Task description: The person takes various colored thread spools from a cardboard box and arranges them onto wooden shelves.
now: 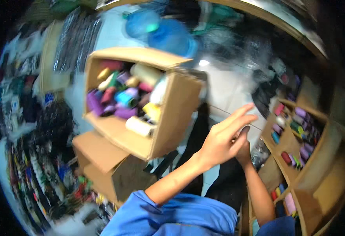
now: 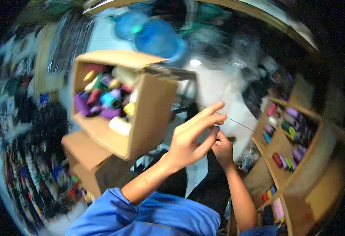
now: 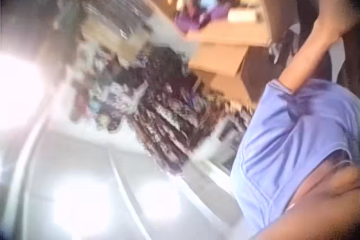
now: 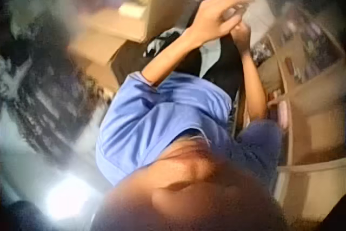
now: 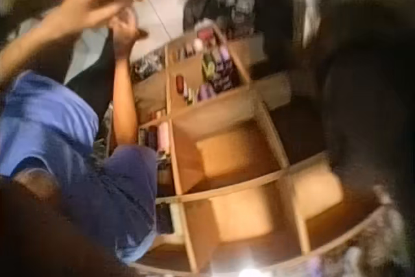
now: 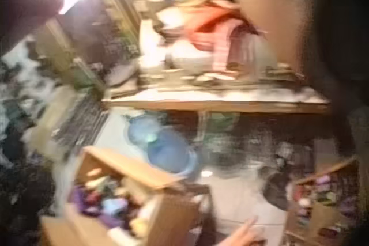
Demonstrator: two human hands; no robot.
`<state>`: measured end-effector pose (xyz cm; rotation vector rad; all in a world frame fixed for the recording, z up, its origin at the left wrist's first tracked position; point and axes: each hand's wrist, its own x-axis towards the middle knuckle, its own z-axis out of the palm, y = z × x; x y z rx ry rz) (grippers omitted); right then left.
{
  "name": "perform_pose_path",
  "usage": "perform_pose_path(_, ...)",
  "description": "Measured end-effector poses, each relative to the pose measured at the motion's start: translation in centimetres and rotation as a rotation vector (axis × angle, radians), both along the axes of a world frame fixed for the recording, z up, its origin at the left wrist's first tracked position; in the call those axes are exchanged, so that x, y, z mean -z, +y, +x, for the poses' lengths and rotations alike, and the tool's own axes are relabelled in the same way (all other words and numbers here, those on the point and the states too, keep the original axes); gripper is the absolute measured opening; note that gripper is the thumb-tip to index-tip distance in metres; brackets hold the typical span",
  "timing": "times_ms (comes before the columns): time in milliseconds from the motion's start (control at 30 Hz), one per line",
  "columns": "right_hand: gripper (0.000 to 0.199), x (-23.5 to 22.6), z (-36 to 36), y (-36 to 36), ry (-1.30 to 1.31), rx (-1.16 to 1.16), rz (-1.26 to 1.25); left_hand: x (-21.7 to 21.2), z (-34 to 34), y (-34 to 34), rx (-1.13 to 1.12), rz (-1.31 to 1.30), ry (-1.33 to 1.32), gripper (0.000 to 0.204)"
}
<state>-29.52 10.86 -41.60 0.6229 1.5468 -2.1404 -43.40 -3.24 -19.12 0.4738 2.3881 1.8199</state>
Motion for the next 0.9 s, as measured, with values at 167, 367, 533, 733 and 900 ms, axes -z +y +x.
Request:
perform_pose_path(167, 0.038, -8.0, -3.0, -3.0, 0.15, -0.588, 0.362, -6.2, -0.9, -14.3, -0.494, -0.215, 0.304, 0.018)
perform_pose_path(367, 0.043, -3.5, -7.9, 1.9, 0.104, -0.44, 0.434, -0.8, -4.1, -31.3, -0.737, -0.941, -0.732, 0.045)
perform_pose_path(533, 0.04, -3.0, -11.3, 6.7, 0.023, -0.213, 0.45, 4.0, -4.9, -29.7, -0.728, -1.021, -0.795, 0.058)
perform_pose_path(733, 0.038, -4.1, -11.8, 3.8, 0.06, -0.285, 0.447, 7.8, -4.6, -32.1, -0.838, -0.834, -0.837, 0.049)
perform_pose_path(900, 0.035, -6.4, -10.4, -0.6, 0.02, -0.391, 0.446, 2.7, -4.0, -31.1, -0.853, 0.031, -1.154, 0.03)
